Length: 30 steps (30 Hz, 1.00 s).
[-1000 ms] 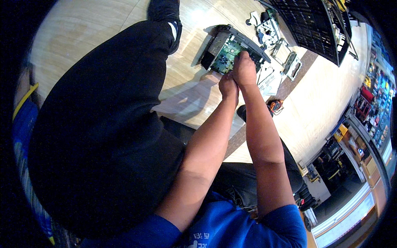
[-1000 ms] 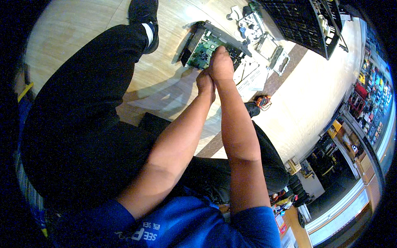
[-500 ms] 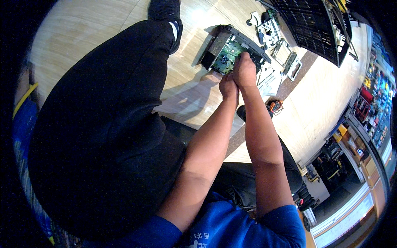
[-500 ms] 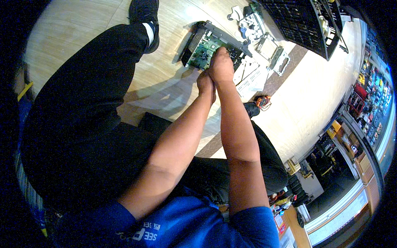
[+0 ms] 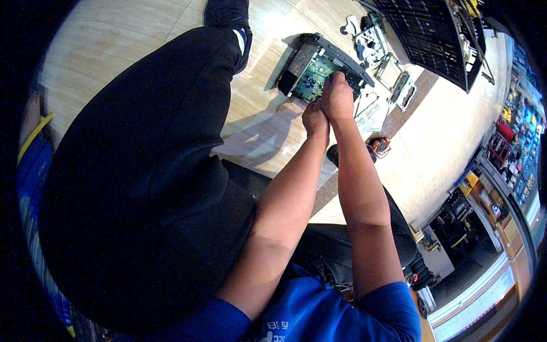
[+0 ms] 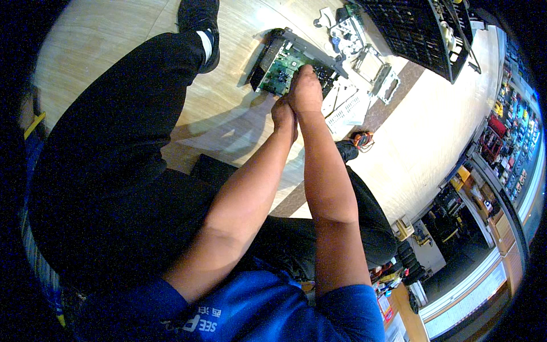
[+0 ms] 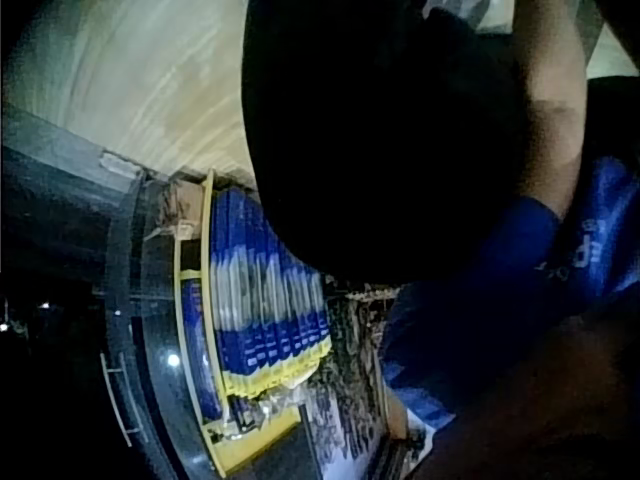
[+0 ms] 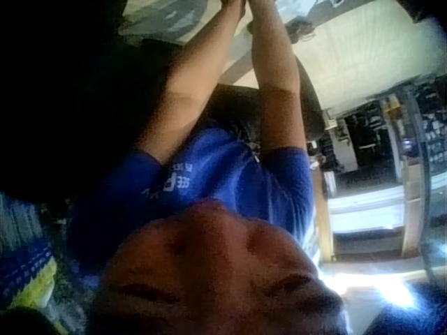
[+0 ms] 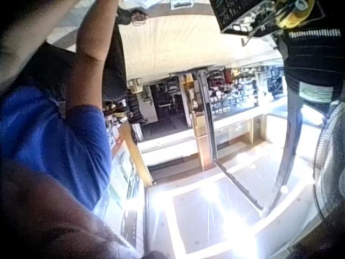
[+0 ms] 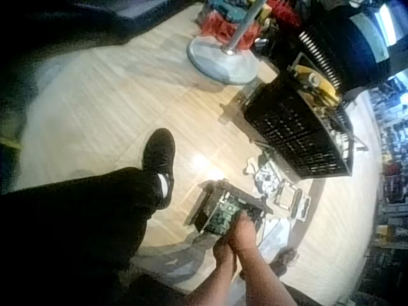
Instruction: The person disassembles an electronic car stereo unit by removing screws with a screwdriver and separating the internal circuit board and metal housing parts by hand.
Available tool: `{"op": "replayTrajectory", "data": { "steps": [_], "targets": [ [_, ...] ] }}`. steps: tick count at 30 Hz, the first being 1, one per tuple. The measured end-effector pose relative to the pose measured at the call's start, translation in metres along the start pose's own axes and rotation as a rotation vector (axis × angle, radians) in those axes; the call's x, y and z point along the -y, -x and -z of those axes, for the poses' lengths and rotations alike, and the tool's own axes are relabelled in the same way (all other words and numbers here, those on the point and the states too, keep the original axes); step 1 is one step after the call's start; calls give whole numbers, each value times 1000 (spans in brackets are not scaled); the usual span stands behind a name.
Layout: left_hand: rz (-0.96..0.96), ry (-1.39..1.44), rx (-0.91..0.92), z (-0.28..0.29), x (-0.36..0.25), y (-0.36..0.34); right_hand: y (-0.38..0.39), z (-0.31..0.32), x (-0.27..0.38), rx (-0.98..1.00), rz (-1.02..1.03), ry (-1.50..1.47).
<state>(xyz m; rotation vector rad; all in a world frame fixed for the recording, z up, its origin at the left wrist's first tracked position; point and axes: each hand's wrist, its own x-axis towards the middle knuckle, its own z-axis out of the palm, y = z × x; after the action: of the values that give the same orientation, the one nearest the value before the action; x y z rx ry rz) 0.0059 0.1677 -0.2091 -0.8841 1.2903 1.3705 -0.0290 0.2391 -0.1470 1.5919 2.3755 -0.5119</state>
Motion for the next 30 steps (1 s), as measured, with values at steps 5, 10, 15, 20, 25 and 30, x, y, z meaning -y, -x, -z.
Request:
{"op": "replayTrajectory", "data": {
  "steps": [5,10,15,20,25,30],
  "targets": [
    [5,39,32,-2,0,4,1,0,-5,-14,6,-10],
    [0,89,43,-1,-3,7,1,1,-2,4,0,-40],
    [-53,-131,-6,-2,-9,10,0,0,-5,-8,-3,-19],
    [-231,-634,-176,3,-18,8,-1,1,2,23,-10,-20],
    [-278,-587,-336,-6,-35,36,1,3,-12,12,16,-41],
    [-618,-599,-404,0,-39,20,-2,5,1,26,33,-51]
  ]
}}
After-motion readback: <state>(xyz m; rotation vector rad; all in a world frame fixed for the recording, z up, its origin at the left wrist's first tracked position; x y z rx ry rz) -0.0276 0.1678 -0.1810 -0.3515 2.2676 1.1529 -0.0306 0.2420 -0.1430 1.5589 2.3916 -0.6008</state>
